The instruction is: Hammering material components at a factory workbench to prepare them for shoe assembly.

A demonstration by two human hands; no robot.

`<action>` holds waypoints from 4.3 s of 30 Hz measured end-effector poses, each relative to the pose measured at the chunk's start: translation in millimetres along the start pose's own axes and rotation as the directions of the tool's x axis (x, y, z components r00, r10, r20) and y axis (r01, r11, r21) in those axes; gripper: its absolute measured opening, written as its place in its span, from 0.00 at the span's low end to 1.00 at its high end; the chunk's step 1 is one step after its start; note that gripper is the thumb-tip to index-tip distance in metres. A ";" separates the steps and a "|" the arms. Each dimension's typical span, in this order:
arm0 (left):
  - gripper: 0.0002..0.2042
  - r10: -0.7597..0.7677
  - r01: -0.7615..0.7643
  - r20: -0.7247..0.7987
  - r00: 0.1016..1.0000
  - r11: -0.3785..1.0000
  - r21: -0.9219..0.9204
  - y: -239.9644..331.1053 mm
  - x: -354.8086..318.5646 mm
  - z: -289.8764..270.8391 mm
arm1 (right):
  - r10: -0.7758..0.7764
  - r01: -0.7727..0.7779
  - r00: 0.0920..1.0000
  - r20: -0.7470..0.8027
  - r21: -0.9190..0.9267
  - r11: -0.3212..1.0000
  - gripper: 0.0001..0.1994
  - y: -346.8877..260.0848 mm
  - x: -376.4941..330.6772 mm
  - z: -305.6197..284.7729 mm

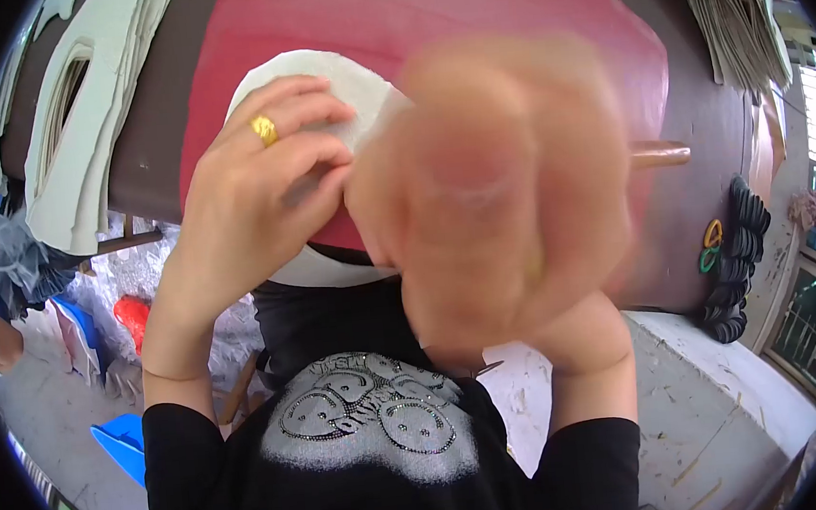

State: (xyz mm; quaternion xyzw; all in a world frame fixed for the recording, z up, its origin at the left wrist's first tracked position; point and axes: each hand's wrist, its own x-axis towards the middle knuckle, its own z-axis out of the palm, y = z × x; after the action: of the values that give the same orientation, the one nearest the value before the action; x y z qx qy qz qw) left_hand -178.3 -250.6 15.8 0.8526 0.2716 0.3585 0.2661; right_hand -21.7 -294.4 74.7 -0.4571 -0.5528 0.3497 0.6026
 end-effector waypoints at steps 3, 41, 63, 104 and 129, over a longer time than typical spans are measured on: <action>0.04 -0.065 0.068 -0.026 0.998 0.988 0.140 5.5 -16.4 -4.0 | -0.005 0.005 1.000 0.004 0.024 1.000 0.14 3.0 -1.0 1.1; 0.07 -0.158 0.173 -0.106 0.982 0.973 0.150 -5.5 -31.9 -17.1 | -0.018 0.009 0.996 0.085 0.109 0.994 0.12 -1.0 9.7 22.5; 0.04 0.319 -0.268 0.423 0.848 0.947 -0.177 -29.1 36.8 -4.2 | -0.199 0.189 0.980 0.002 0.293 0.937 0.11 -49.6 -44.2 -30.2; 0.06 -0.091 0.102 -0.053 0.994 0.961 0.257 8.8 -22.1 -17.0 | -0.042 0.043 0.995 -0.093 0.003 0.999 0.08 1.8 3.0 19.5; 0.05 -0.007 0.000 0.086 0.996 0.997 0.080 9.4 1.2 17.9 | -0.025 0.020 0.964 -0.266 -0.020 1.000 0.17 3.7 -12.8 -39.7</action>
State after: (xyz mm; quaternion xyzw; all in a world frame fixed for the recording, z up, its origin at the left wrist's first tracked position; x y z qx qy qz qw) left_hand -161.4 -261.2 11.7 0.8766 0.2756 0.3098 0.2441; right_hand 15.9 -311.5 67.9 -0.4986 -0.4751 0.2736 0.6715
